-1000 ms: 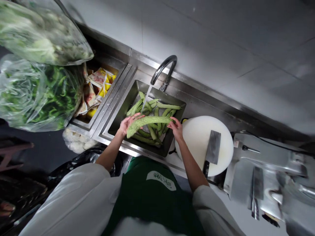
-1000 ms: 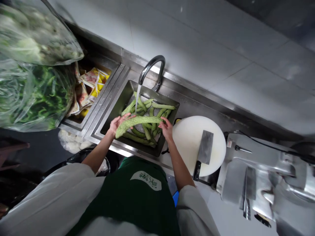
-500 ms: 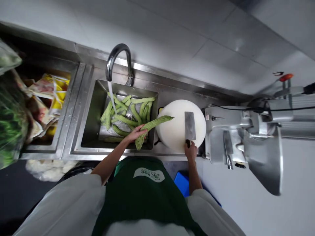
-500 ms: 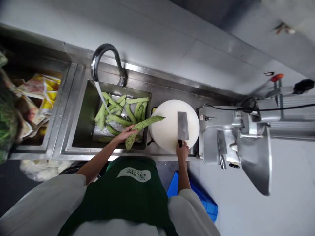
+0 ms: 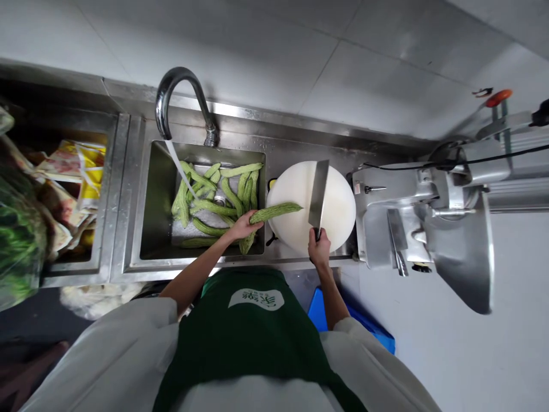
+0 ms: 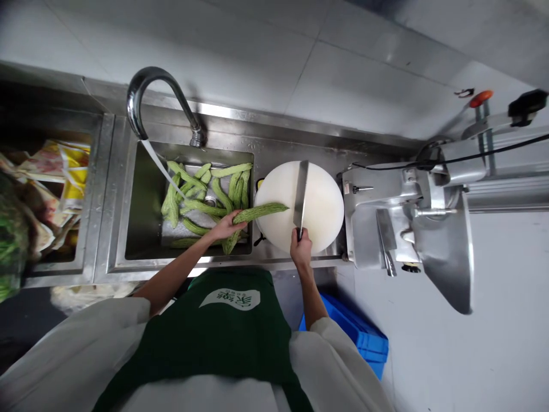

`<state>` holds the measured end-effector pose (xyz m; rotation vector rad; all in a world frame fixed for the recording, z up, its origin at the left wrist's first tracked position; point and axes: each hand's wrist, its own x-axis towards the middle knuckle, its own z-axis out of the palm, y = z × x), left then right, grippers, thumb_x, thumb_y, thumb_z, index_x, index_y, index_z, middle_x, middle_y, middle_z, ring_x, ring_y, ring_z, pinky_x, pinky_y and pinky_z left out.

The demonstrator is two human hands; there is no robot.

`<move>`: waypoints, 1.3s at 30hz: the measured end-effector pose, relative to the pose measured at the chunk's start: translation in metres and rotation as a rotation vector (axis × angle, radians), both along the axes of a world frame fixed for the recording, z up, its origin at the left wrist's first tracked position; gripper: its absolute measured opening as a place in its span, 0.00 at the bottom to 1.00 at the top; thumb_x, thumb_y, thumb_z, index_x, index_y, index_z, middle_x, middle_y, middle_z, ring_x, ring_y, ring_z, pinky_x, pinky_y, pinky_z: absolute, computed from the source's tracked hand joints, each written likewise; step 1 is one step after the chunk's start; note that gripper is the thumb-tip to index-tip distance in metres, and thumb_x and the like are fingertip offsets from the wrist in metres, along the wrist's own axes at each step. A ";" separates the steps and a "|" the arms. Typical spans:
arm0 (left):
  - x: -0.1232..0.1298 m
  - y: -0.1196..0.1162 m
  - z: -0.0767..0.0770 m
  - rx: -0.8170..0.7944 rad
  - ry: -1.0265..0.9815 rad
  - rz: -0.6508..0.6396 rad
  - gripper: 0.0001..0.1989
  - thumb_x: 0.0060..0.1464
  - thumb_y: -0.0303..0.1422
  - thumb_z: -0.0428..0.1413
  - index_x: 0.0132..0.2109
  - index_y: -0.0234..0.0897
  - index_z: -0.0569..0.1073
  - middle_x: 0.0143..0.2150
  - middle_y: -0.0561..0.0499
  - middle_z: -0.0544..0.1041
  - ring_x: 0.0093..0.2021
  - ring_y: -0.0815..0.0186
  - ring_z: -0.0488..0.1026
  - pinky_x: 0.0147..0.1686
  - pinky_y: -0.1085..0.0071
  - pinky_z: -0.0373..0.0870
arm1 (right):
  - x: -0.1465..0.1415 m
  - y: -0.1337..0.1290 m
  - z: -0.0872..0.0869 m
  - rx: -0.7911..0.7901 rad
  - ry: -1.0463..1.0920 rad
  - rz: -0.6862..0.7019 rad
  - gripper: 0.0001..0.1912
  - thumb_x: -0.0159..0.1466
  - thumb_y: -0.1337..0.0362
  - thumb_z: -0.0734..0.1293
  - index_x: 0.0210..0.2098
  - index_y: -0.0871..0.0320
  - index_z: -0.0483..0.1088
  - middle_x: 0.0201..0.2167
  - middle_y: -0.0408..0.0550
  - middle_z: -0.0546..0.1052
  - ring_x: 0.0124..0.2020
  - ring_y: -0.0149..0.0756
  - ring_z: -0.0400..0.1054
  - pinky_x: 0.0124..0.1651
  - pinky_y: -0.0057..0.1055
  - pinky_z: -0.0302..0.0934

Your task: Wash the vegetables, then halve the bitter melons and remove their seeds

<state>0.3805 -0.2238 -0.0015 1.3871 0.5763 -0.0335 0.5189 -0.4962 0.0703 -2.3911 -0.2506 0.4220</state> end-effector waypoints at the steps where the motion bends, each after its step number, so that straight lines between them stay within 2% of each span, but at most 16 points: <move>1: 0.000 0.000 -0.001 0.007 -0.003 -0.004 0.28 0.48 0.41 0.67 0.54 0.34 0.73 0.39 0.49 0.78 0.36 0.65 0.73 0.36 0.71 0.72 | -0.003 0.007 0.002 0.021 0.012 0.028 0.22 0.68 0.41 0.59 0.40 0.55 0.67 0.24 0.43 0.71 0.25 0.37 0.64 0.31 0.31 0.59; 5: -0.002 0.000 -0.002 0.037 -0.005 -0.023 0.30 0.49 0.42 0.66 0.56 0.34 0.72 0.40 0.48 0.78 0.37 0.63 0.75 0.37 0.70 0.72 | -0.001 0.029 0.005 0.025 0.033 0.116 0.20 0.68 0.43 0.58 0.37 0.53 0.65 0.22 0.42 0.69 0.24 0.37 0.63 0.30 0.31 0.57; 10: -0.002 0.002 -0.002 0.032 -0.014 -0.020 0.30 0.48 0.41 0.68 0.56 0.35 0.73 0.42 0.48 0.78 0.38 0.63 0.75 0.38 0.70 0.72 | 0.012 0.041 -0.008 -0.064 0.080 0.199 0.15 0.67 0.48 0.59 0.33 0.52 0.62 0.22 0.42 0.67 0.25 0.38 0.63 0.31 0.32 0.57; 14: -0.002 0.006 0.000 -0.004 -0.008 -0.024 0.32 0.46 0.42 0.69 0.57 0.35 0.73 0.43 0.49 0.79 0.38 0.64 0.75 0.37 0.71 0.73 | 0.016 0.043 -0.011 0.006 0.216 0.147 0.15 0.65 0.47 0.62 0.32 0.52 0.61 0.19 0.39 0.65 0.22 0.35 0.62 0.28 0.30 0.59; 17: -0.017 0.013 -0.001 -0.152 0.058 0.034 0.36 0.45 0.44 0.69 0.59 0.35 0.71 0.40 0.49 0.79 0.33 0.66 0.74 0.34 0.71 0.73 | 0.014 0.033 -0.001 0.111 0.284 0.089 0.19 0.64 0.43 0.64 0.31 0.52 0.62 0.17 0.36 0.63 0.19 0.33 0.58 0.24 0.29 0.57; 20: -0.049 0.029 -0.015 -0.223 0.150 0.193 0.37 0.45 0.47 0.68 0.60 0.37 0.71 0.39 0.49 0.79 0.30 0.67 0.74 0.32 0.69 0.73 | 0.015 0.015 0.017 0.109 0.177 0.057 0.22 0.64 0.41 0.64 0.29 0.53 0.63 0.17 0.37 0.63 0.19 0.32 0.57 0.25 0.29 0.56; 23: -0.084 0.053 -0.042 -0.070 0.235 0.385 0.35 0.45 0.45 0.68 0.58 0.38 0.71 0.41 0.49 0.78 0.34 0.66 0.74 0.34 0.71 0.72 | 0.027 -0.002 0.028 -0.020 -0.025 0.039 0.21 0.64 0.43 0.64 0.29 0.55 0.67 0.20 0.41 0.68 0.23 0.33 0.60 0.30 0.30 0.59; 25: -0.100 0.068 -0.061 0.073 0.360 0.428 0.35 0.46 0.42 0.66 0.60 0.36 0.69 0.41 0.49 0.77 0.31 0.69 0.71 0.32 0.74 0.69 | 0.039 -0.009 0.024 -0.147 -0.124 -0.006 0.20 0.64 0.45 0.64 0.35 0.58 0.72 0.24 0.46 0.73 0.27 0.37 0.65 0.35 0.32 0.61; 28: -0.113 0.079 -0.079 0.213 0.566 0.364 0.33 0.48 0.37 0.64 0.60 0.32 0.68 0.35 0.51 0.75 0.25 0.73 0.64 0.26 0.76 0.62 | 0.062 -0.015 0.001 -0.370 -0.209 -0.076 0.23 0.64 0.49 0.63 0.47 0.61 0.73 0.34 0.54 0.78 0.35 0.44 0.70 0.43 0.37 0.63; 31: -0.124 0.071 -0.080 0.200 0.619 0.288 0.23 0.48 0.38 0.63 0.50 0.31 0.74 0.26 0.54 0.72 0.23 0.70 0.64 0.24 0.75 0.60 | 0.078 -0.022 -0.027 -0.531 -0.204 -0.073 0.25 0.67 0.52 0.61 0.54 0.63 0.70 0.44 0.61 0.77 0.42 0.48 0.72 0.48 0.41 0.63; 34: -0.146 0.047 -0.071 0.159 0.578 0.299 0.20 0.46 0.40 0.64 0.44 0.34 0.75 0.24 0.53 0.72 0.26 0.65 0.69 0.26 0.73 0.64 | 0.084 -0.032 -0.046 -0.579 -0.206 -0.039 0.25 0.67 0.51 0.61 0.54 0.65 0.70 0.47 0.65 0.75 0.47 0.52 0.70 0.50 0.45 0.63; 37: -0.183 0.014 -0.058 0.128 0.474 0.475 0.19 0.47 0.44 0.62 0.43 0.36 0.75 0.29 0.50 0.76 0.32 0.61 0.74 0.34 0.68 0.70 | 0.087 -0.025 -0.056 -0.496 -0.417 0.074 0.28 0.67 0.49 0.60 0.54 0.66 0.69 0.52 0.70 0.71 0.56 0.58 0.64 0.55 0.52 0.60; 39: -0.214 -0.010 -0.048 0.156 0.429 0.657 0.17 0.50 0.44 0.59 0.42 0.37 0.74 0.32 0.49 0.77 0.34 0.60 0.75 0.38 0.65 0.73 | 0.089 -0.004 -0.060 -0.378 -0.536 0.282 0.30 0.68 0.49 0.57 0.57 0.66 0.68 0.57 0.71 0.67 0.61 0.59 0.60 0.58 0.54 0.57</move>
